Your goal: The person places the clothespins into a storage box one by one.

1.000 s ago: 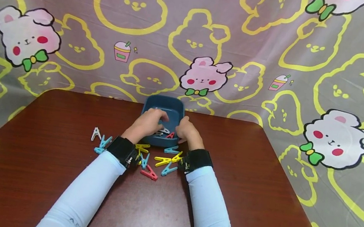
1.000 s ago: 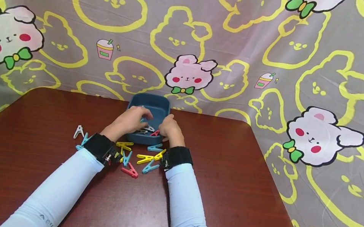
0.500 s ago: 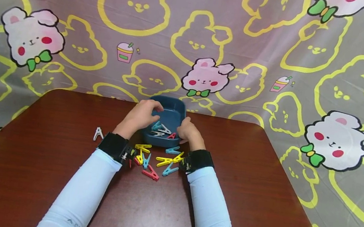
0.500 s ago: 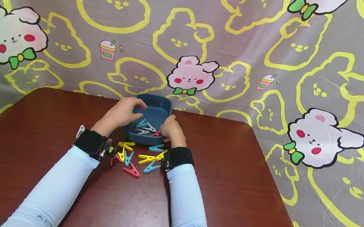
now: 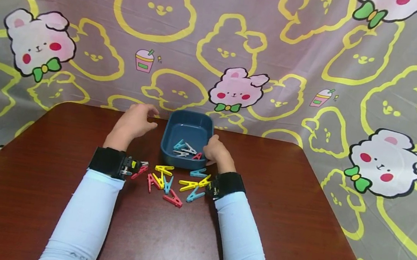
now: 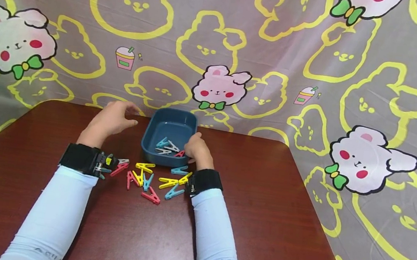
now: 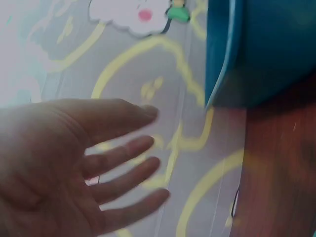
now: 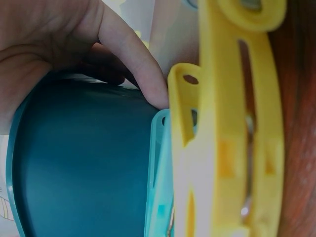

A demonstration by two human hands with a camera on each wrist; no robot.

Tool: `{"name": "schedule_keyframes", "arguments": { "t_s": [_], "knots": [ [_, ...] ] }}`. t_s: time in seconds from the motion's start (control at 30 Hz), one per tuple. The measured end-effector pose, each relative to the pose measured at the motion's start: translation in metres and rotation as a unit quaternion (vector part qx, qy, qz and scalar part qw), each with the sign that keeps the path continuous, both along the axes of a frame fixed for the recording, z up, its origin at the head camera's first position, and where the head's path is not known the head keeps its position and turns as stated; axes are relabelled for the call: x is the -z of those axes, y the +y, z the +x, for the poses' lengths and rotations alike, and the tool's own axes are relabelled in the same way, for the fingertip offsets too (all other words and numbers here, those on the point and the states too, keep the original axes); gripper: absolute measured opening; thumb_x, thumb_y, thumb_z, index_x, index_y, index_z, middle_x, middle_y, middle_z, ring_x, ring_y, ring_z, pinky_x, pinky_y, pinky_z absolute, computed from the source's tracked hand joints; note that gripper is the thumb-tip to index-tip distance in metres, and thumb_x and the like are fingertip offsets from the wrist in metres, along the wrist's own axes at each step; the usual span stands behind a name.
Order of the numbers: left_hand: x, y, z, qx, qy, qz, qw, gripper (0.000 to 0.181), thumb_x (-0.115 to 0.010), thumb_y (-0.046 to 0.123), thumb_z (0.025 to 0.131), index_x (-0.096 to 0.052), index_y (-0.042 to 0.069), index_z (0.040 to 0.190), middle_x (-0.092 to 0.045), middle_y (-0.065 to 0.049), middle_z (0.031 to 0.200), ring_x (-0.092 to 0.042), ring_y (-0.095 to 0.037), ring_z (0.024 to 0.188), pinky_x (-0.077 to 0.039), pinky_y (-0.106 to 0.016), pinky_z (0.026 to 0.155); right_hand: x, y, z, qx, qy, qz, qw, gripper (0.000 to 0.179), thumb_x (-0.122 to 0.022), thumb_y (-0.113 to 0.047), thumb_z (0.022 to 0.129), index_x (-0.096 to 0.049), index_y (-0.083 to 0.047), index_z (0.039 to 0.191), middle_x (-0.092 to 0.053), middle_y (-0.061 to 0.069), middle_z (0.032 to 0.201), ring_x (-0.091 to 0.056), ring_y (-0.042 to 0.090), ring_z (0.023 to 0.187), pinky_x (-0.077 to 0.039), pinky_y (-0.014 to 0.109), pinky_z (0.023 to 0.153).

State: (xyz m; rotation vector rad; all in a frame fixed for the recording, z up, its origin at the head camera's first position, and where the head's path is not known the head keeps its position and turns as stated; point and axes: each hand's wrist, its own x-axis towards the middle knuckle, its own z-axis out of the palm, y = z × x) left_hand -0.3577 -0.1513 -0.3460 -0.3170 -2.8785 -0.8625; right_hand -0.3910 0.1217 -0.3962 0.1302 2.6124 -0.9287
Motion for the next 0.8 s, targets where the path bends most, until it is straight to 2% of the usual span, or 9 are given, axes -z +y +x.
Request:
{"name": "schedule_keyframes", "arguments": {
  "t_s": [0.13, 0.27, 0.4, 0.43, 0.5, 0.63, 0.67, 0.8],
  "knots": [
    [-0.002, -0.028, 0.006, -0.039, -0.054, -0.019, 0.9976, 0.048, -0.071, 0.014, 0.104, -0.059, -0.007, 0.145, -0.062, -0.033, 0.142, -0.058, -0.051, 0.130, -0.050, -0.065, 0.113, 0.000, 0.000, 0.000, 0.001, 0.002, 0.000, 1.0000, 0.078, -0.041, -0.016, 0.117, 0.013, -0.003, 0.173, -0.051, 0.029, 0.161, -0.072, 0.028, 0.078, -0.068, 0.041, 0.087],
    [0.001, -0.052, 0.012, -0.066, -0.127, -0.052, 0.9883, 0.053, -0.072, 0.015, 0.102, -0.056, -0.010, 0.145, -0.058, -0.038, 0.144, -0.058, -0.054, 0.129, -0.052, -0.066, 0.109, 0.000, 0.000, -0.001, 0.002, 0.001, 0.002, 1.0000, 0.079, -0.042, -0.016, 0.117, 0.012, -0.004, 0.173, -0.052, 0.029, 0.161, -0.077, 0.032, 0.085, -0.068, 0.041, 0.088],
    [0.005, -0.067, 0.016, -0.069, -0.184, -0.084, 0.9769, 0.053, -0.077, 0.017, 0.098, -0.062, -0.013, 0.138, -0.061, -0.039, 0.143, -0.061, -0.055, 0.127, -0.056, -0.066, 0.105, 0.000, 0.000, 0.000, 0.003, -0.001, 0.007, 1.0000, 0.079, -0.043, -0.018, 0.117, 0.012, -0.004, 0.173, -0.058, 0.029, 0.155, -0.079, 0.033, 0.085, -0.068, 0.039, 0.083],
    [0.006, -0.069, 0.016, -0.067, -0.195, -0.090, 0.9743, 0.050, -0.078, 0.018, 0.096, -0.066, -0.013, 0.134, -0.062, -0.038, 0.140, -0.063, -0.054, 0.124, -0.057, -0.065, 0.102, 0.005, 0.001, -0.006, 0.000, 0.000, 0.012, 0.9999, 0.080, -0.042, -0.018, 0.117, 0.013, -0.004, 0.173, -0.061, 0.029, 0.152, -0.078, 0.033, 0.081, -0.068, 0.039, 0.079],
    [0.010, -0.071, 0.017, -0.065, -0.217, -0.094, 0.9695, 0.044, -0.080, 0.019, 0.095, -0.072, -0.012, 0.125, -0.067, -0.037, 0.132, -0.066, -0.050, 0.112, -0.060, -0.061, 0.095, 0.005, 0.001, -0.006, 0.002, 0.000, 0.012, 0.9999, 0.080, -0.042, -0.018, 0.117, 0.012, -0.004, 0.173, -0.060, 0.029, 0.154, -0.078, 0.031, 0.077, -0.068, 0.037, 0.077],
    [0.017, -0.070, 0.016, -0.067, -0.247, -0.097, 0.9619, 0.036, -0.082, 0.018, 0.092, -0.078, -0.011, 0.112, -0.072, -0.030, 0.114, -0.064, -0.037, 0.093, -0.060, -0.048, 0.080, 0.006, 0.001, -0.007, 0.002, 0.000, 0.010, 0.9999, 0.080, -0.042, -0.018, 0.117, 0.013, -0.004, 0.173, -0.054, 0.028, 0.160, -0.078, 0.032, 0.079, -0.068, 0.038, 0.078],
    [0.018, -0.069, 0.016, -0.070, -0.250, -0.099, 0.9607, 0.035, -0.082, 0.018, 0.092, -0.078, -0.011, 0.111, -0.072, -0.028, 0.111, -0.063, -0.035, 0.090, -0.060, -0.046, 0.078, 0.000, 0.000, -0.001, 0.004, -0.001, 0.006, 1.0000, 0.079, -0.043, -0.018, 0.117, 0.012, -0.004, 0.173, -0.052, 0.028, 0.163, -0.079, 0.033, 0.082, -0.068, 0.039, 0.081],
    [0.023, -0.064, 0.013, -0.074, -0.248, -0.121, 0.9582, 0.031, -0.082, 0.011, 0.089, -0.076, -0.013, 0.108, -0.070, -0.024, 0.103, -0.062, -0.033, 0.087, -0.061, -0.044, 0.076, 0.000, 0.000, 0.000, -0.003, -0.001, 0.011, 0.9999, 0.079, -0.042, -0.017, 0.117, 0.013, -0.003, 0.173, -0.057, 0.028, 0.158, -0.077, 0.031, 0.080, -0.068, 0.040, 0.085]
  ]
}}
